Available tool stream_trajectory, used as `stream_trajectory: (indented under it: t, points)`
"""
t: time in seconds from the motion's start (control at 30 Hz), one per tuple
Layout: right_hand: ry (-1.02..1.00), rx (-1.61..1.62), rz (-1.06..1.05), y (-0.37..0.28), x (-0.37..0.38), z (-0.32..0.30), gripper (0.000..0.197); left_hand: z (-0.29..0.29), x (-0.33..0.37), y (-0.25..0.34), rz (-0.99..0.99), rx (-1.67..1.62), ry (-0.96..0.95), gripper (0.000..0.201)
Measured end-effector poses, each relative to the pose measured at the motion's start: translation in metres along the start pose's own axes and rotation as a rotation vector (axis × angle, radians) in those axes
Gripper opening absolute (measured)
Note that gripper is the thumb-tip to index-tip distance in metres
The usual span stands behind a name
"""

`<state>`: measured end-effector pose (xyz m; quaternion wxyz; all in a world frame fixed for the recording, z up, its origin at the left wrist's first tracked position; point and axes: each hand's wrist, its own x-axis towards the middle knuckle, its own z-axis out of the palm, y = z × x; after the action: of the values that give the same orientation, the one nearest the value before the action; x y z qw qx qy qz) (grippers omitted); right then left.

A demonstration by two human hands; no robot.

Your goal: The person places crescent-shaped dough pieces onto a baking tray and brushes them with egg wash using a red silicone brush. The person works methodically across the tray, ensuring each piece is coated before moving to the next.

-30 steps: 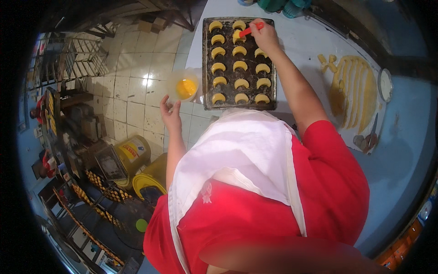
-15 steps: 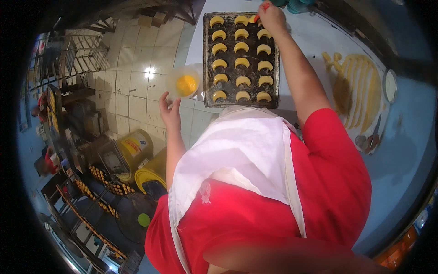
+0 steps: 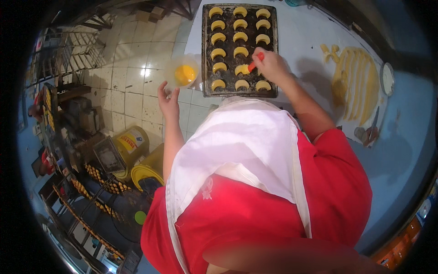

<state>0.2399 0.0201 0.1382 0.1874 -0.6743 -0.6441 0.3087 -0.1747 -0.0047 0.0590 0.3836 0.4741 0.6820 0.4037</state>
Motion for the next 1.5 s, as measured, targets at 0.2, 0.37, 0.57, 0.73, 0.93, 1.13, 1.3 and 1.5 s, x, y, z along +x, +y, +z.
stream_trajectory:
  t: [0.2, 0.37, 0.57, 0.73, 0.93, 1.13, 1.3, 1.5]
  points:
    - [0.122, 0.163, -0.099, 0.001, -0.038, 0.013, 0.022, 0.000, 0.002, -0.009, 0.016, -0.022, 0.004, 0.055]
    - [0.044, 0.025, -0.117, -0.003, -0.058, 0.025, 0.022, -0.004, 0.002, -0.009, 0.005, -0.048, -0.049, 0.054]
    - [0.086, 0.147, -0.213, -0.006, -0.069, 0.030, 0.023, -0.002, 0.001, -0.024, 0.068, -0.049, -0.027, 0.055]
    - [0.083, 0.004, -0.079, -0.009, -0.074, 0.035, 0.023, -0.008, 0.002, -0.030, 0.097, 0.002, -0.036, 0.056]
    - [0.048, 0.087, -0.201, -0.017, -0.079, 0.040, 0.023, -0.010, 0.001, -0.031, 0.095, -0.039, -0.027, 0.057]
    - [0.247, 0.037, -0.080, -0.004, -0.073, 0.037, 0.022, -0.012, 0.002, -0.033, 0.057, -0.007, -0.048, 0.056]
    - [0.114, 0.057, -0.057, 0.013, -0.072, 0.032, 0.020, -0.010, 0.002, -0.026, 0.049, -0.042, -0.051, 0.055]
    - [0.300, 0.265, -0.007, 0.009, -0.053, 0.033, 0.021, -0.010, 0.001, -0.017, 0.035, -0.007, -0.058, 0.055]
